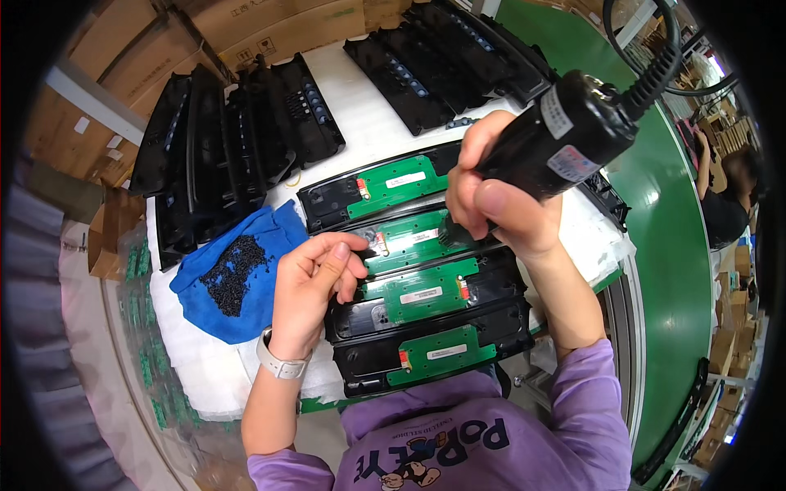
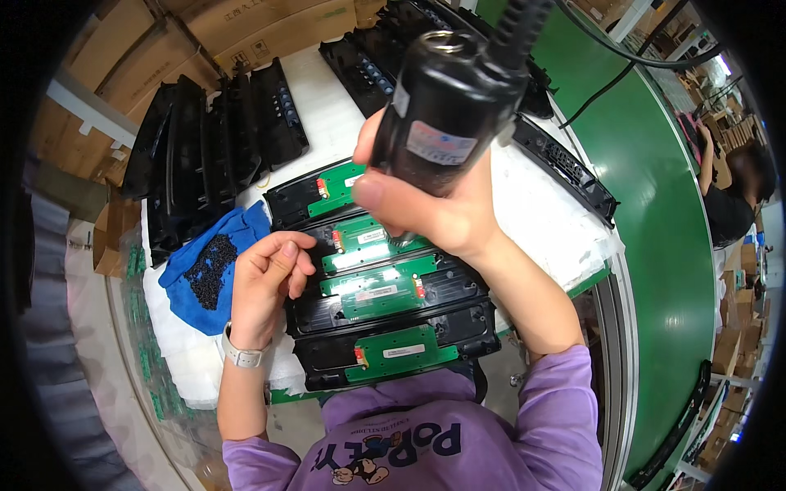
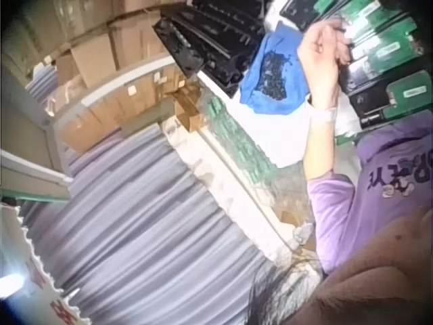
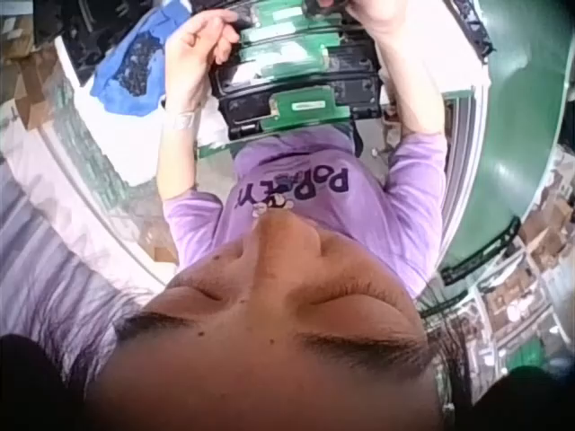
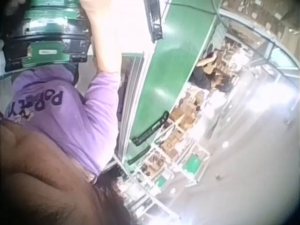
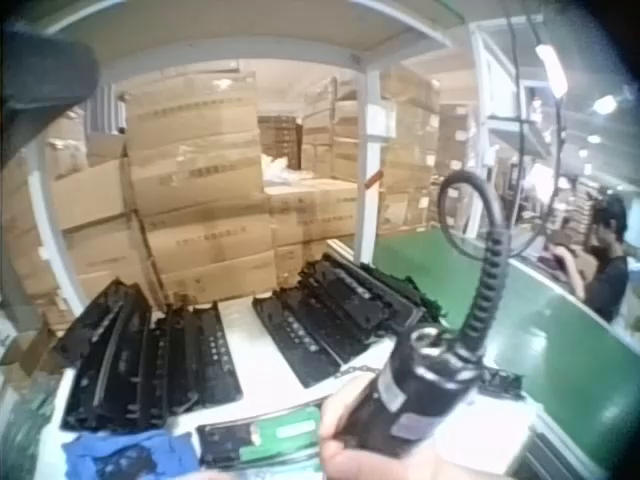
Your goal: Assembling electronic cartridges by inserting circuit boards into housings and securing them with an electric screwdriver.
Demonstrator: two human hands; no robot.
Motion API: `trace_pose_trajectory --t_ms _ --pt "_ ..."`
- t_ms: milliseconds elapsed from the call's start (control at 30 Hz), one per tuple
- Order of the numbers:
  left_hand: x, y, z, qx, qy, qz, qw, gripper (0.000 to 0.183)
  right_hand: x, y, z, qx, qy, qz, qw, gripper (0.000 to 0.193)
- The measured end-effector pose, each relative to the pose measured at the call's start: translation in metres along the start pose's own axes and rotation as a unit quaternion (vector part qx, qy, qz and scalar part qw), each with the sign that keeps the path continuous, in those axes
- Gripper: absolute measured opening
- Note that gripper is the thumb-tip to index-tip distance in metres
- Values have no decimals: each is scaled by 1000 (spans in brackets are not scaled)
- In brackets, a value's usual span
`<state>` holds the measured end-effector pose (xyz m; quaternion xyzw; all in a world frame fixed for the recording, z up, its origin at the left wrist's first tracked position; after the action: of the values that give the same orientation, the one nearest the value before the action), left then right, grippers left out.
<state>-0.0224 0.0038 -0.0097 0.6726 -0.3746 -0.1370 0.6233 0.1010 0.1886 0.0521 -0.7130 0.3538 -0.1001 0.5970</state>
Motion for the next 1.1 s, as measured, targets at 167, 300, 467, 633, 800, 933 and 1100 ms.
trace_pose_trajectory --t_ms 167,300,467,633,800,933,1100 --pt "-2 1 -1 -1 4 2 1000 21 -1 -1 -1 13 -2 10 1000 27" --pt "-4 1 4 33 25 13 999 22 3 4 -7 -1 -21 8 1000 23" --pt "-6 1 2 52 13 27 998 19 4 8 -11 19 -52 72 996 22" --pt "-3 1 1 38 14 32 999 13 7 6 -12 27 -14 65 997 21" --pt "-1 1 0 88 10 8 996 9 8 3 -5 39 -15 35 999 27" --pt "8 4 -11 44 -39 28 998 12 3 -6 -4 -303 -61 87 947 22" --pt "15 0 -17 53 -127 65 988 11 4 -6 -5 -334 5 83 939 28"
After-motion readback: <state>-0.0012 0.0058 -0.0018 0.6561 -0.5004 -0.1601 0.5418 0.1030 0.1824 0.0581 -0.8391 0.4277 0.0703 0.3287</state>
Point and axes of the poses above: each hand's wrist, its own x-axis away from the middle knuckle, its own z-axis out of the back of the hand, y = z × x, the point moved 1 cm from there along -x, towards the middle knuckle, and after that the axes turned 13 degrees about y, right-handed, at the moved point
